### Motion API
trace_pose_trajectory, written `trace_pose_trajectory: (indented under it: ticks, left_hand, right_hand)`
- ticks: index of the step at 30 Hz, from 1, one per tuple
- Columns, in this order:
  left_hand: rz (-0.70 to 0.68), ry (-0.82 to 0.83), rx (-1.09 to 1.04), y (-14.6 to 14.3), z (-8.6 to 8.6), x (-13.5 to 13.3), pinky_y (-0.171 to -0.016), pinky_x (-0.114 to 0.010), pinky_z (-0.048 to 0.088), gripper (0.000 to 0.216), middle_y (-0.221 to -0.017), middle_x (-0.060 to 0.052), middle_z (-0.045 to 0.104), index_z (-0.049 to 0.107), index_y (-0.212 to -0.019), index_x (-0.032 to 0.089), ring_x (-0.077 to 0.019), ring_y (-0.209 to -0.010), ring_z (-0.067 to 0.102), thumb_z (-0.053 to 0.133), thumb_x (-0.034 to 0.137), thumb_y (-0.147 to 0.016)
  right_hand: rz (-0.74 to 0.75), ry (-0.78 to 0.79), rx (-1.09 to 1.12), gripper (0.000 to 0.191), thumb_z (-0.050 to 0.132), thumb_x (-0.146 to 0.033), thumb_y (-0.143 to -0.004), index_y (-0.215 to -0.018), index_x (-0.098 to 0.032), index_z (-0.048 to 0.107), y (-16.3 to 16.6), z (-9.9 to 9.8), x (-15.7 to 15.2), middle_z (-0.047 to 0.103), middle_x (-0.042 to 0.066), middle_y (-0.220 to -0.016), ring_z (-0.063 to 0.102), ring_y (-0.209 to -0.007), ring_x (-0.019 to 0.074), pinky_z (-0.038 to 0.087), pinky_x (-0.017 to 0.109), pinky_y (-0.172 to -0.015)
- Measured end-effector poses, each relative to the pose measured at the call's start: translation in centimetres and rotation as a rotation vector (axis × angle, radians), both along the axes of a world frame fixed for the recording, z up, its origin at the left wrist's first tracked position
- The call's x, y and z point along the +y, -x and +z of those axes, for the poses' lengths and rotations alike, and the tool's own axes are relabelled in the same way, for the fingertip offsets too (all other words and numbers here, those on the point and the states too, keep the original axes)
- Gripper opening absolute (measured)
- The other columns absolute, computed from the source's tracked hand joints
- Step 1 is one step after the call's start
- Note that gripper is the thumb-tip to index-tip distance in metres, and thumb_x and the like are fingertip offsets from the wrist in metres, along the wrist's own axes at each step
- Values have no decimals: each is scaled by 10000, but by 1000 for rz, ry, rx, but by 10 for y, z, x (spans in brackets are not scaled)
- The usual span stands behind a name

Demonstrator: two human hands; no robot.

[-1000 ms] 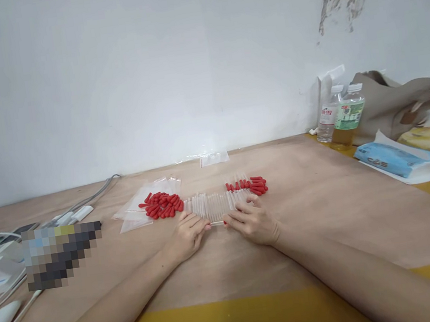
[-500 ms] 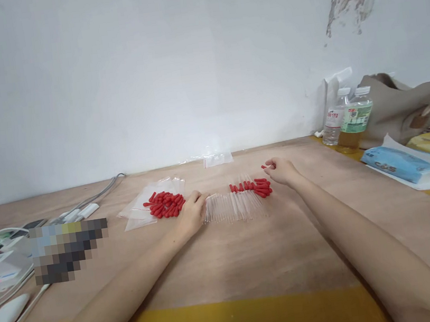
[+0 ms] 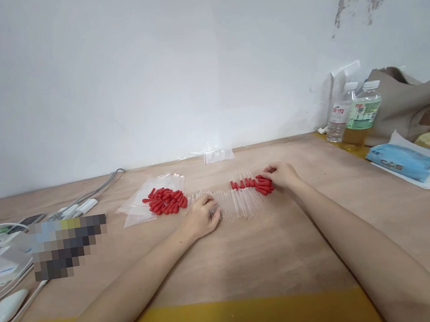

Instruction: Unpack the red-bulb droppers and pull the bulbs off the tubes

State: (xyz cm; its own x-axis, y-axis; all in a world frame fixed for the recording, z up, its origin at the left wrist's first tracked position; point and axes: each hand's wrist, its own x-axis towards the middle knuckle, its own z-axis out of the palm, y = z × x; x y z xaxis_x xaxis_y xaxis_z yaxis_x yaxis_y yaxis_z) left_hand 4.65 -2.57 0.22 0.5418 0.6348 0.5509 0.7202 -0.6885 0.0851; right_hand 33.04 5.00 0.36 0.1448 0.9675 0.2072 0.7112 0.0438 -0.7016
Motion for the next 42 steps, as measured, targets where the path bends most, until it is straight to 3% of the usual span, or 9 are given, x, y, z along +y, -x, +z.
trace_pose_trajectory:
  ticks: [6, 11, 17, 24, 27, 33, 42]
  left_hand:
    - [-51, -24, -58, 9, 1, -11, -749, -340, 444, 272, -918, -92, 523, 588, -920, 151, -199, -836, 499, 505, 367, -777]
    - [-44, -28, -77, 33, 2, -23, -773, -344, 424, 249, -933, -87, 530, 578, -978, 157, -191, -850, 482, 474, 310, -811]
    - [-18, -43, -152, 41, -3, -23, -788, -353, 421, 196, -941, -82, 525, 582, -947, 159, -189, -870, 473, 476, 253, -811]
    - [-29, -6, -128, 42, -3, -25, -794, -354, 422, 185, -966, -89, 512, 591, -929, 161, -191, -884, 470, 483, 242, -803]
    - [-30, 7, -118, 43, -3, -25, -793, -359, 421, 177, -973, -89, 506, 596, -916, 167, -195, -890, 467, 482, 239, -802]
    - [-44, 25, -108, 43, -4, -22, -780, -349, 420, 166, -984, -87, 500, 598, -897, 165, -193, -890, 462, 482, 235, -802]
    - [-25, 25, -93, 43, -3, -24, -788, -343, 415, 174, -989, -84, 501, 598, -910, 170, -191, -894, 461, 481, 240, -802]
  right_hand:
    - [-46, -8, -31, 302, 507, -402, -736, -788, -164, 685, -1, 3, -4, 655, 20, -653, 577, -610, 145, 391, 220, -525]
    - [-43, -23, -82, 243, 544, -379, -716, -776, -186, 679, 9, 18, -5, 671, 17, -724, 592, -670, 145, 410, 211, -575]
    - [-75, 89, -167, 197, 584, -257, -695, -851, -183, 678, 14, 26, 35, 679, 44, -842, 604, -804, 176, 429, 223, -676]
    - [61, 243, -137, 163, 658, -199, -640, -794, -152, 683, 12, 9, 69, 679, 38, -729, 609, -657, 140, 450, 213, -624]
    - [86, 262, -111, 115, 674, -227, -635, -705, -137, 668, 3, 8, 66, 665, 43, -687, 589, -628, 133, 442, 211, -589]
    - [123, 272, -42, 250, 694, -371, -614, -638, -133, 622, -20, 11, 44, 587, 8, -552, 500, -525, 102, 381, 204, -487]
    - [255, 230, 76, 289, 691, -401, -597, -693, -146, 593, -8, -1, 33, 596, 4, -620, 486, -523, 84, 371, 192, -471]
